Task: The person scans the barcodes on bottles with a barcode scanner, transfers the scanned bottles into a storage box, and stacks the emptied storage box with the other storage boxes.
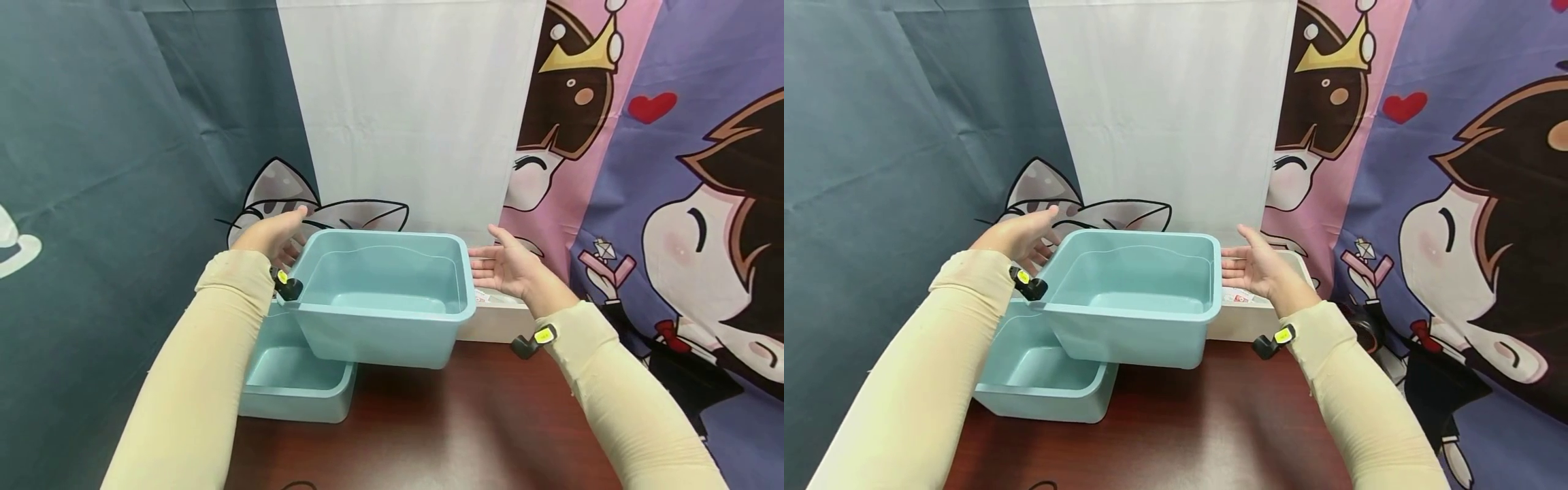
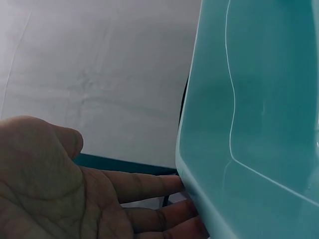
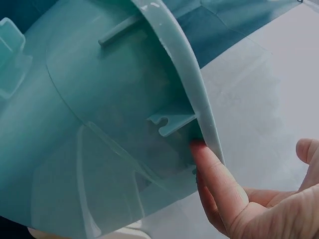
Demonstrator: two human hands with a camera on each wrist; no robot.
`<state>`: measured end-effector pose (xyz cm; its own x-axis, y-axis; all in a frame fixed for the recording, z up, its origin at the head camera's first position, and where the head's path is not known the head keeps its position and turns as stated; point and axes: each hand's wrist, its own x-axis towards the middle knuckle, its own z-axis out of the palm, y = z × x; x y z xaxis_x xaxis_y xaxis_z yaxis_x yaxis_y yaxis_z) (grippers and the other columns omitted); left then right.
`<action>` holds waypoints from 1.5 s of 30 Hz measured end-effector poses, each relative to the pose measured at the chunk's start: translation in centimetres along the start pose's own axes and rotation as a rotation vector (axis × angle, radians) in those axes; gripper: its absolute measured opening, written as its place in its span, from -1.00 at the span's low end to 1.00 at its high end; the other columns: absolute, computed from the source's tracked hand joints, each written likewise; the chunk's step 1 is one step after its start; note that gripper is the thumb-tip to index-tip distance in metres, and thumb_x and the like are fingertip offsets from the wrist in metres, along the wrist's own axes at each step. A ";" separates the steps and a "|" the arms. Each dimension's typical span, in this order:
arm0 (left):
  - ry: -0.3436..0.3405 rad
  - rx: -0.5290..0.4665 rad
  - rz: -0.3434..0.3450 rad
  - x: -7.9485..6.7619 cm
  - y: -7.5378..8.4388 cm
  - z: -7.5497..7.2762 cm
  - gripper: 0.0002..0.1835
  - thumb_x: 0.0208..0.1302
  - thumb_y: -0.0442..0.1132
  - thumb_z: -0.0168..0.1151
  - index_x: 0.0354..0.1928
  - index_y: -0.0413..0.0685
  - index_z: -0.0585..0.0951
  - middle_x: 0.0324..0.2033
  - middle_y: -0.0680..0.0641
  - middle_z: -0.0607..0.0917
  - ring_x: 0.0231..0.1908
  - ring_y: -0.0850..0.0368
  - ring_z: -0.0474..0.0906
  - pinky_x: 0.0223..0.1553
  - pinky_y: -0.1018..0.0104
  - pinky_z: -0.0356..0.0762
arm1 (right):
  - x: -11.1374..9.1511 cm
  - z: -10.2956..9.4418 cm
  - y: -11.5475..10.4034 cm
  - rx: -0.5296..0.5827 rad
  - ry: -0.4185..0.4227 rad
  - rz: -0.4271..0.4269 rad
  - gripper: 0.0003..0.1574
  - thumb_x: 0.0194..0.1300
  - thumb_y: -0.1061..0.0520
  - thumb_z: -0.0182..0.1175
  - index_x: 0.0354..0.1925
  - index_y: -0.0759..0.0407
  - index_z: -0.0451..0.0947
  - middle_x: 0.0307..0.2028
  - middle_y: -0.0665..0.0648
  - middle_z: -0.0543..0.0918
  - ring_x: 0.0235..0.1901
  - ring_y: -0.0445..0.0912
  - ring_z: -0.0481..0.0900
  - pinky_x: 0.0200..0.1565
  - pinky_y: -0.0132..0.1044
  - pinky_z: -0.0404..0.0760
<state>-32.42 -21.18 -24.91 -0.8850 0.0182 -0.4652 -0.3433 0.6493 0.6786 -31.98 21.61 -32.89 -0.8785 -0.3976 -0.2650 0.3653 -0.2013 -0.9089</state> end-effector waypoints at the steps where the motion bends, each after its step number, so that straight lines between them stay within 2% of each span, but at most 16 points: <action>1: 0.009 0.012 -0.005 0.0 -0.1 -0.2 0.14 0.37 0.53 -0.66 0.49 -0.37 0.17 0.24 -0.49 0.44 0.20 -0.36 0.48 0.23 -0.21 0.46 | 0.2 0.2 0.1 0.006 -0.003 0.000 0.18 0.48 -0.49 -0.19 0.54 0.43 -0.05 0.37 0.48 0.25 0.05 0.10 0.66 -0.02 -0.12 0.71; 5: 0.070 0.064 -0.037 0.5 -0.3 -0.8 0.19 0.32 0.58 -0.69 0.49 -0.35 0.20 0.18 -0.46 0.49 0.12 -0.31 0.54 0.22 -0.20 0.44 | 0.9 1.0 0.5 0.031 -0.004 -0.004 0.17 0.47 -0.49 -0.17 0.53 0.43 -0.01 0.44 0.50 0.15 0.10 0.14 0.63 -0.02 -0.09 0.71; 8: 0.100 0.079 -0.062 0.9 -0.6 -1.2 0.21 0.28 0.60 -0.70 0.50 -0.33 0.20 0.18 -0.46 0.50 0.12 -0.31 0.54 0.20 -0.24 0.43 | 1.3 1.6 0.7 0.038 0.002 -0.010 0.17 0.47 -0.49 -0.15 0.52 0.43 0.01 0.43 0.50 0.17 0.12 0.16 0.62 -0.04 -0.10 0.72; 12: 0.104 0.077 -0.080 1.2 -1.2 -1.9 0.21 0.28 0.60 -0.72 0.50 -0.32 0.21 0.22 -0.48 0.46 0.17 -0.34 0.48 0.21 -0.31 0.39 | 1.8 2.6 0.9 0.045 0.002 -0.013 0.16 0.47 -0.48 -0.17 0.52 0.42 0.00 0.44 0.49 0.17 0.20 0.19 0.54 -0.04 -0.11 0.72; 16: 0.121 0.091 -0.078 1.6 -1.8 -2.5 0.17 0.34 0.52 -0.74 0.47 -0.39 0.23 0.21 -0.53 0.43 0.15 -0.36 0.46 0.17 -0.25 0.44 | 2.1 3.6 0.9 0.061 -0.004 -0.012 0.15 0.47 -0.48 -0.16 0.53 0.40 0.01 0.46 0.49 0.15 0.29 0.22 0.45 -0.04 -0.11 0.72; 20: 0.118 0.092 -0.070 1.5 -2.1 -2.9 0.13 0.39 0.45 -0.77 0.44 -0.47 0.22 0.21 -0.58 0.39 0.16 -0.39 0.41 0.17 -0.23 0.45 | 2.5 4.4 1.1 0.069 -0.010 -0.013 0.15 0.46 -0.48 -0.15 0.53 0.39 0.00 0.47 0.49 0.15 0.27 0.21 0.48 -0.04 -0.11 0.72; 22: 0.134 0.094 -0.082 1.4 -2.2 -3.0 0.11 0.40 0.44 -0.75 0.45 -0.44 0.23 0.20 -0.55 0.42 0.16 -0.37 0.42 0.15 -0.21 0.47 | 2.6 4.8 1.1 0.076 -0.011 -0.012 0.15 0.46 -0.48 -0.15 0.53 0.39 0.01 0.46 0.49 0.16 0.27 0.21 0.48 -0.03 -0.10 0.72; 26: 0.140 0.102 -0.096 1.0 -2.6 -3.4 0.13 0.37 0.46 -0.77 0.46 -0.43 0.21 0.19 -0.54 0.43 0.15 -0.38 0.43 0.13 -0.22 0.48 | 2.9 5.6 1.4 0.076 -0.018 -0.012 0.14 0.47 -0.47 -0.16 0.53 0.40 0.00 0.46 0.49 0.18 0.35 0.25 0.38 0.01 -0.08 0.69; 32: 0.133 0.090 -0.115 0.8 -3.2 -4.1 0.16 0.35 0.46 -0.82 0.48 -0.47 0.11 0.24 -0.59 0.34 0.21 -0.46 0.36 0.19 -0.30 0.42 | 3.4 7.2 1.9 0.089 -0.020 -0.012 0.10 0.48 -0.45 -0.16 0.52 0.38 0.03 0.45 0.48 0.20 0.41 0.28 0.28 0.07 -0.04 0.65; 36: 0.160 0.101 -0.126 1.0 -3.4 -4.4 0.13 0.38 0.42 -0.86 0.47 -0.51 0.10 0.25 -0.62 0.29 0.25 -0.47 0.32 0.22 -0.30 0.40 | 3.7 8.1 2.1 0.104 -0.018 -0.014 0.09 0.48 -0.44 -0.15 0.52 0.38 0.05 0.44 0.49 0.21 0.44 0.32 0.22 0.08 -0.02 0.63; 42: 0.178 0.124 -0.111 1.5 -3.8 -4.9 0.07 0.43 0.31 -0.89 0.45 -0.61 0.05 0.30 -0.66 0.20 0.29 -0.52 0.27 0.26 -0.28 0.36 | 4.2 9.3 2.5 0.105 -0.004 -0.015 0.08 0.47 -0.45 -0.13 0.50 0.37 0.11 0.42 0.49 0.25 0.41 0.31 0.28 0.10 -0.01 0.61; 45: 0.188 0.119 -0.090 1.8 -4.2 -5.3 -0.02 0.47 0.23 -0.89 0.48 -0.59 -0.10 0.35 -0.64 0.15 0.29 -0.58 0.23 0.29 -0.30 0.33 | 4.3 9.9 2.7 0.112 -0.006 -0.012 0.07 0.47 -0.44 -0.11 0.50 0.36 0.12 0.42 0.49 0.25 0.40 0.31 0.29 0.10 0.00 0.60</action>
<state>-34.29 -27.88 -25.60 -0.8992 -0.1786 -0.3994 -0.3941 0.7269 0.5624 -31.71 10.45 -33.32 -0.8812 -0.3995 -0.2526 0.3875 -0.3047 -0.8701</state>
